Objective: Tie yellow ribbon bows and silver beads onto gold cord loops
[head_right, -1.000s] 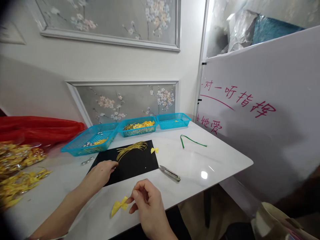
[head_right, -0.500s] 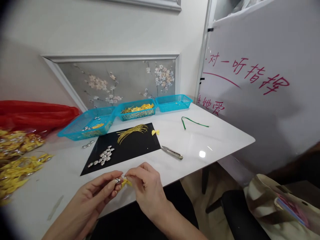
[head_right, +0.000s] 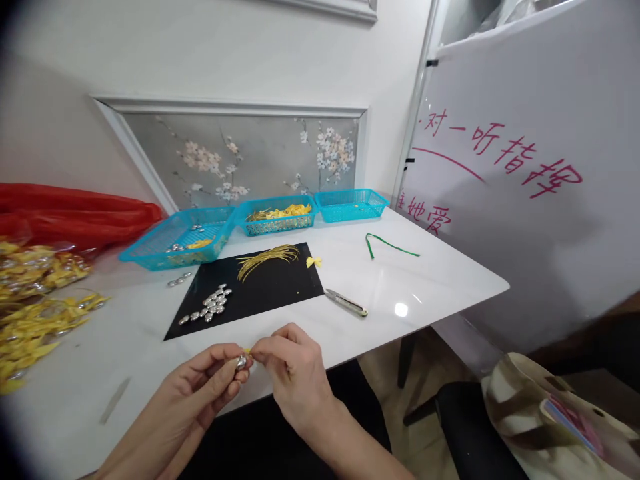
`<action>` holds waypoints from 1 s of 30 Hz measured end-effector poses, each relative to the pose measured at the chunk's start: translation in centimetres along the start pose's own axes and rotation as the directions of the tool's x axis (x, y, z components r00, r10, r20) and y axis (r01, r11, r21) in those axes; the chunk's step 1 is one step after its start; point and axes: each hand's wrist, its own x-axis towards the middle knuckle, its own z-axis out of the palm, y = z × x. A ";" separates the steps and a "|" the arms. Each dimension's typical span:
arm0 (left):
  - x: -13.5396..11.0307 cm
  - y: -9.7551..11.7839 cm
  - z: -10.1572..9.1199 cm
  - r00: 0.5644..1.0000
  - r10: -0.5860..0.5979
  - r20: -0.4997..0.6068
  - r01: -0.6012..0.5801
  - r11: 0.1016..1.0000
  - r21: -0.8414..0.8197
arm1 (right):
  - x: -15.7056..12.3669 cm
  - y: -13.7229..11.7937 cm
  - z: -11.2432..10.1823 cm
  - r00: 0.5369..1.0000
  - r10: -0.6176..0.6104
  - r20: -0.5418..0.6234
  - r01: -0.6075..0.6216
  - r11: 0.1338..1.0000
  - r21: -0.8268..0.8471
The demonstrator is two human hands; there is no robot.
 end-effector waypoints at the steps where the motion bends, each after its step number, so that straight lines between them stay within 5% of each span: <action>1: 0.0 0.0 0.0 1.000 -0.002 -0.002 0.002 1.000 0.008 | 0.0 0.0 0.0 1.000 -0.001 -0.002 0.001 1.000 0.000; 13: 0.6 -0.8 0.5 0.986 0.147 -0.076 -0.123 0.958 0.258 | -0.3 -0.3 0.1 0.999 0.034 -0.006 -0.034 0.999 -0.040; 25: 1.1 -2.0 0.6 0.946 0.291 -0.141 -0.203 0.875 0.440 | -0.8 0.4 0.1 0.986 -0.108 0.125 0.118 0.991 -0.071; 30: 0.7 -2.0 0.9 0.942 0.315 -0.113 -0.224 0.845 0.486 | -0.4 -0.1 0.2 0.999 -0.030 0.036 0.028 0.999 0.031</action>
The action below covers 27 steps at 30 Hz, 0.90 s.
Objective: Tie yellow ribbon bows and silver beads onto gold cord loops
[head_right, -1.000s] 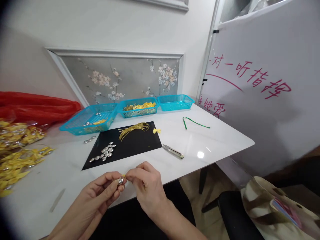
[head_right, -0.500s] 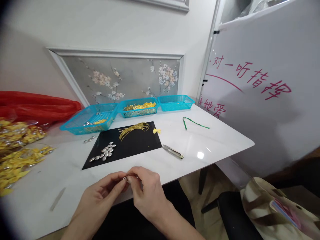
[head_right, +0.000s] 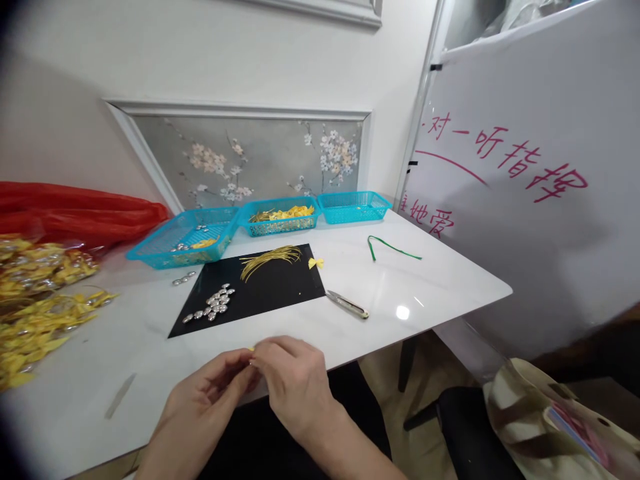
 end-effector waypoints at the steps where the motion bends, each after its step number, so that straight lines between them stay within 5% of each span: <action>1: -0.1 -0.1 0.0 1.000 0.007 -0.006 -0.007 1.000 0.017 | 0.2 -0.1 0.0 0.999 0.036 -0.035 -0.034 0.999 0.041; 9: -0.3 -1.6 -0.5 0.990 0.136 -0.031 -0.125 0.964 0.234 | 2.0 -0.2 0.7 0.938 0.344 -0.047 -0.285 0.840 0.461; 22: 1.8 -1.7 -3.7 0.968 0.238 -0.083 -0.177 0.875 0.450 | 2.7 0.6 1.4 0.932 0.359 -0.040 -0.273 0.773 0.573; 27: 2.9 -1.6 -3.4 0.972 0.232 -0.028 -0.193 0.865 0.464 | 2.6 0.9 1.6 0.938 0.346 -0.036 -0.268 0.786 0.557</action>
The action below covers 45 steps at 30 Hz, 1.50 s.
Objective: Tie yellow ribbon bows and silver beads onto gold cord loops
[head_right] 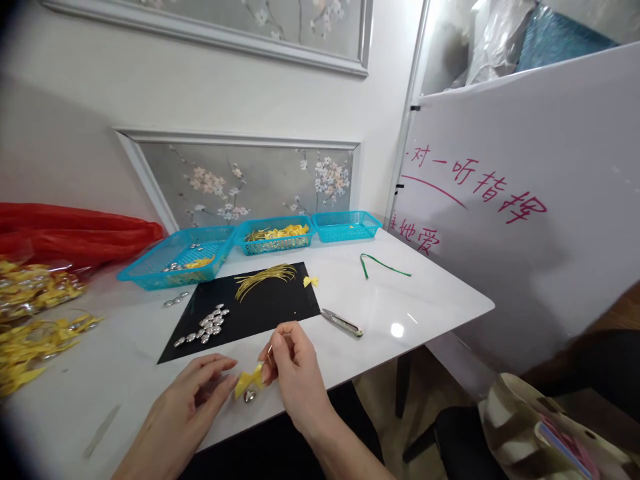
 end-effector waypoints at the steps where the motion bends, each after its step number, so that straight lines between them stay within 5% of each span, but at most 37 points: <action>1: 0.1 -0.1 0.2 1.000 0.008 0.010 -0.008 1.000 -0.004 | 0.0 0.1 0.0 1.000 -0.003 0.005 0.003 1.000 -0.007; 10: 1.5 -1.4 1.3 0.987 0.134 0.085 -0.122 0.984 -0.132 | 0.7 -0.2 0.6 0.999 -0.048 0.015 0.049 0.998 -0.039; 17: -0.2 1.6 -0.9 0.977 0.033 0.210 0.039 0.943 -0.330 | -1.3 -3.0 1.0 0.994 -0.076 0.081 0.076 0.997 0.007; 27: -2.8 4.6 -2.1 0.970 -0.112 0.217 0.207 0.849 -0.487 | -3.8 -7.3 2.2 0.950 -0.227 0.213 0.195 0.967 0.165; 34: -4.3 6.5 -2.5 0.914 -0.220 0.341 0.405 0.454 -0.794 | -6.3 -7.6 2.4 0.943 -0.240 0.230 0.209 0.966 0.151; 38: -4.7 7.2 -2.9 0.885 -0.244 0.397 0.462 0.355 -0.812 | -6.6 -7.9 2.1 0.923 -0.310 0.227 0.309 0.950 0.039; 40: -4.9 7.3 -3.0 0.896 -0.252 0.366 0.437 0.358 -0.825 | -6.5 -8.2 1.7 0.884 -0.405 0.234 0.449 0.874 -0.186; 45: -5.5 7.0 -3.1 0.911 -0.297 0.285 0.391 0.407 -0.826 | -6.5 -7.9 1.1 0.770 -0.544 0.333 0.613 0.488 -0.621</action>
